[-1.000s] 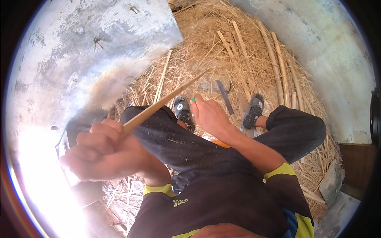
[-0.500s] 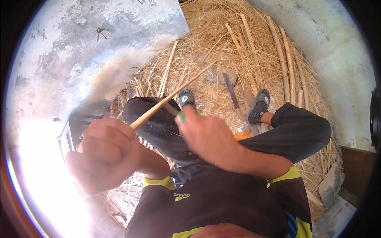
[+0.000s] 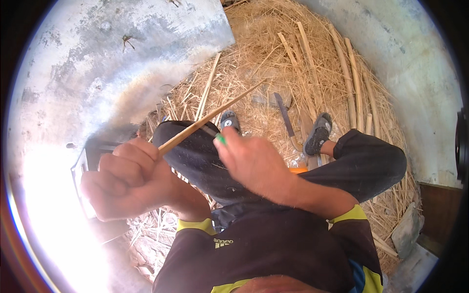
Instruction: The person sits on a straw-covered floor and uses a green utility knife to shave a thin bamboo stick. They hold the stick against their leg and repeatedly scrape the blade along its length to remove the outer layer.
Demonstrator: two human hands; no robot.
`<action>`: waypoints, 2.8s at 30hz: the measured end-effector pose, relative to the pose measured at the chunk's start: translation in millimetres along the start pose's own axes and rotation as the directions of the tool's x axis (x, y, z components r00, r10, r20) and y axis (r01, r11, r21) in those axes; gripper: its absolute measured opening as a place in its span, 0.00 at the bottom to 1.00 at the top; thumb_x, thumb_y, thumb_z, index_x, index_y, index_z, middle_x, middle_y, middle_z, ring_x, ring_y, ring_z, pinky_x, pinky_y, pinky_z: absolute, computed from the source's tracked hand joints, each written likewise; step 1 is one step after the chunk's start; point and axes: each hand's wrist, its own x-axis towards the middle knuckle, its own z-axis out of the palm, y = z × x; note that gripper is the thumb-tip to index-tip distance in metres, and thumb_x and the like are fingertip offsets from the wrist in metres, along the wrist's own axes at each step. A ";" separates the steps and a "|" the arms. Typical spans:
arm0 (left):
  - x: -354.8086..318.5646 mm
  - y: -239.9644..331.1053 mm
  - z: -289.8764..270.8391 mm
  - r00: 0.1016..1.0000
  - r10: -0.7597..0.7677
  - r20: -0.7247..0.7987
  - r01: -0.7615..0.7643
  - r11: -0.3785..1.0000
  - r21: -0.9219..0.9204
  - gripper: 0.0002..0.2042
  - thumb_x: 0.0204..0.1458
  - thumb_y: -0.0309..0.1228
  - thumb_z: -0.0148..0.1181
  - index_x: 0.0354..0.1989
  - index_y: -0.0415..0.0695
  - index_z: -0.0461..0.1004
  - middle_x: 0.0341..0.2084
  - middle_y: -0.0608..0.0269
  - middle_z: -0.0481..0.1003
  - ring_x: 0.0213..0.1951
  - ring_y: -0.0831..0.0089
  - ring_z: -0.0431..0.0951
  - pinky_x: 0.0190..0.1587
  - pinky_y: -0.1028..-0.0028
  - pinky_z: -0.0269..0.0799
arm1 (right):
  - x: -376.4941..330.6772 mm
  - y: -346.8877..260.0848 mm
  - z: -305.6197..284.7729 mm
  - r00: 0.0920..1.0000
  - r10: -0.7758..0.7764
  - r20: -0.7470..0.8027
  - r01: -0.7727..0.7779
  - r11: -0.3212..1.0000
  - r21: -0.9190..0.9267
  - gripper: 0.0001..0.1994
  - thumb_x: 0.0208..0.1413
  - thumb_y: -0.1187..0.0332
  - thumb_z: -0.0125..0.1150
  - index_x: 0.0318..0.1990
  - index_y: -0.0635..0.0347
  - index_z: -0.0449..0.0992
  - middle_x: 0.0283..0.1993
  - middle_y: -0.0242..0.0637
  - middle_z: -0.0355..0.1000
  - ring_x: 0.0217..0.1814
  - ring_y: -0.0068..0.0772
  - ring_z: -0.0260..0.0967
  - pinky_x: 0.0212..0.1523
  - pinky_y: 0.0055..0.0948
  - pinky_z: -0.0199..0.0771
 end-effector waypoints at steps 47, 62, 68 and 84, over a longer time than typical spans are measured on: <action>5.3 4.4 -39.4 0.943 -0.141 0.301 0.193 0.970 -0.150 0.11 0.53 0.30 0.39 0.17 0.47 0.55 0.07 0.65 0.54 0.05 0.74 0.53 0.06 0.74 0.53 | -1.9 46.3 11.6 0.984 0.131 -0.118 -0.152 0.971 -0.186 0.13 0.62 0.62 0.48 0.37 0.64 0.67 0.14 0.50 0.67 0.19 0.55 0.69 0.19 0.45 0.69; 0.1 2.5 -11.1 0.999 0.020 -0.033 -0.019 0.999 0.026 0.17 0.53 0.30 0.35 0.13 0.53 0.43 0.05 0.71 0.43 0.08 0.83 0.38 0.08 0.78 0.38 | -0.3 36.0 29.8 0.999 0.032 -0.040 -0.031 0.999 0.013 0.14 0.63 0.63 0.45 0.38 0.69 0.67 0.16 0.52 0.68 0.21 0.56 0.71 0.23 0.49 0.70; 5.4 -1.2 -2.4 0.960 0.055 -0.273 -0.007 0.985 0.175 0.18 0.53 0.34 0.37 0.13 0.52 0.43 0.05 0.71 0.43 0.08 0.83 0.39 0.08 0.78 0.39 | 20.9 89.9 36.3 0.982 0.187 -0.025 -0.187 0.982 -0.012 0.13 0.62 0.64 0.48 0.38 0.68 0.68 0.17 0.54 0.68 0.20 0.57 0.70 0.21 0.46 0.70; 20.4 -5.4 -48.5 0.729 0.085 0.680 0.165 0.941 -0.294 0.10 0.47 0.33 0.45 0.16 0.45 0.62 0.06 0.66 0.60 0.05 0.74 0.57 0.08 0.72 0.57 | -1.2 108.3 25.5 0.981 0.184 0.059 -0.152 0.922 -0.356 0.09 0.57 0.70 0.48 0.37 0.70 0.67 0.19 0.52 0.70 0.21 0.54 0.72 0.23 0.46 0.72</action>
